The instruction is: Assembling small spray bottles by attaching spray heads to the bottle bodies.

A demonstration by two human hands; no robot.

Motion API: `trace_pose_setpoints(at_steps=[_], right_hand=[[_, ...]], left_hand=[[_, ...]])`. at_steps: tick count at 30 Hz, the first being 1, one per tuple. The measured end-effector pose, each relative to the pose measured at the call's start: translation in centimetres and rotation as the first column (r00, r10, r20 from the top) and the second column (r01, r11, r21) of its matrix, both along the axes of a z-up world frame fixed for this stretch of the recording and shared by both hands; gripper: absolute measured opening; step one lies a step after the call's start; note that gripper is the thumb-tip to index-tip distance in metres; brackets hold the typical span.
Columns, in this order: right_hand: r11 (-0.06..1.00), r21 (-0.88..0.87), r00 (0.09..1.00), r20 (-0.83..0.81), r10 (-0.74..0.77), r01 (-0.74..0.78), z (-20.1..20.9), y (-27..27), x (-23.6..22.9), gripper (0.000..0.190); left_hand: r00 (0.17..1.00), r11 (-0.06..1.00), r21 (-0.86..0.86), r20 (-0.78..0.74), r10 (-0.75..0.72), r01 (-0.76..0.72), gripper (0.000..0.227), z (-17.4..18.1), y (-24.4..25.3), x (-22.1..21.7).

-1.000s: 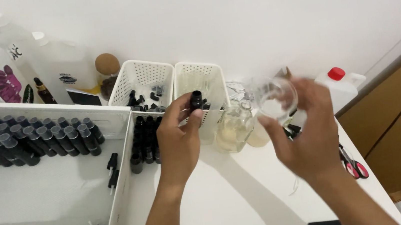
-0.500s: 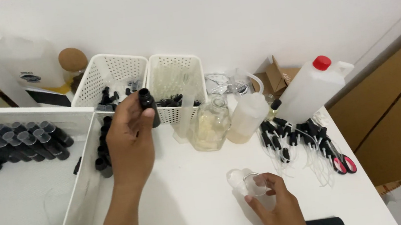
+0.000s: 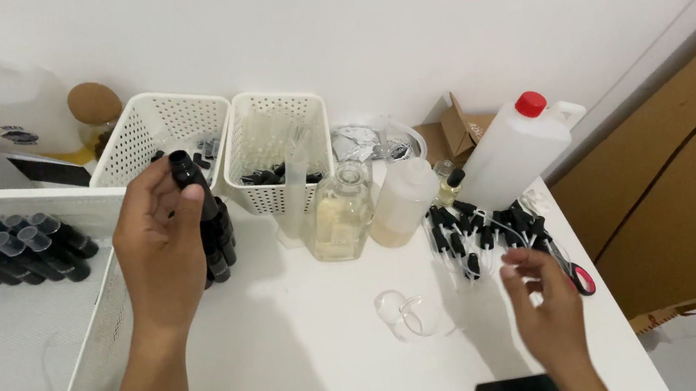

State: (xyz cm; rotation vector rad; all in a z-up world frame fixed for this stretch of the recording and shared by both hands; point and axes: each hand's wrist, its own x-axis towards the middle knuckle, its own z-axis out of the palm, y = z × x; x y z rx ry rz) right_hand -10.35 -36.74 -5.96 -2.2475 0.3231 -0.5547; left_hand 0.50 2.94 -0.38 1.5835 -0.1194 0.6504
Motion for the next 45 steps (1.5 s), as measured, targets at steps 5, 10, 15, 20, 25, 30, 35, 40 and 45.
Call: trace_pose_setpoints(at_steps=[5, 10, 15, 20, 25, 30, 35, 40, 45], right_hand=[[0.978, -0.206, 0.999, -0.041, -0.017, 0.008, -1.4, -2.3, 6.0, 0.019], [0.915, -0.348, 0.974, -0.167, 0.154, -0.205, -2.4, 0.2, 12.1, 0.022], [0.918, -0.371, 0.923, -0.385, -0.012, -0.142, -6.5, -0.8, 17.8, 0.029], [0.940, -0.316, 0.911, -0.413, -0.013, -0.130, -3.8, 2.1, 17.2, 0.032], [0.955, -0.293, 0.886, -0.453, -0.103, -0.038, 0.9, 3.7, 15.7, 0.036], [0.961, -0.200, 0.894, -0.367, -0.256, 0.193, 9.7, 5.9, 12.4, 0.031], [0.974, -0.225, 0.993, 0.118, 0.010, 0.017, 11.3, -6.0, 14.6, 0.018], [0.934, -0.324, 0.932, 0.269, 0.243, -0.150, 18.4, 7.2, 8.4, 0.042], [0.776, -0.309, 0.675, 0.382, 0.631, -0.550, 20.0, 18.5, 4.3, 0.027]], left_hand=[[1.000, 0.999, -0.038, 0.022, -0.004, 0.005, 0.037, -0.4, -0.1, 0.3], [0.997, 0.997, -0.072, 0.069, -0.021, 0.026, 0.036, -0.9, 0.0, 0.7], [0.998, 0.992, -0.115, 0.041, -0.043, 0.048, 0.038, -1.4, 0.0, 1.2], [0.999, 0.987, -0.154, 0.007, -0.041, 0.042, 0.037, -2.1, -0.2, 2.1], [0.998, 0.978, -0.198, 0.012, -0.065, 0.066, 0.036, -1.7, -0.2, 1.7], [0.988, 0.987, -0.128, -0.110, -0.110, 0.096, 0.040, -0.1, -0.4, 1.2], [0.981, 0.978, -0.138, -0.092, -0.170, 0.157, 0.040, 0.6, -1.0, 0.5], [0.958, 0.965, -0.089, -0.125, -0.256, 0.246, 0.037, 1.1, -1.7, 0.2], [0.958, 0.963, -0.047, -0.103, -0.268, 0.264, 0.037, 1.0, -2.2, -0.2]])
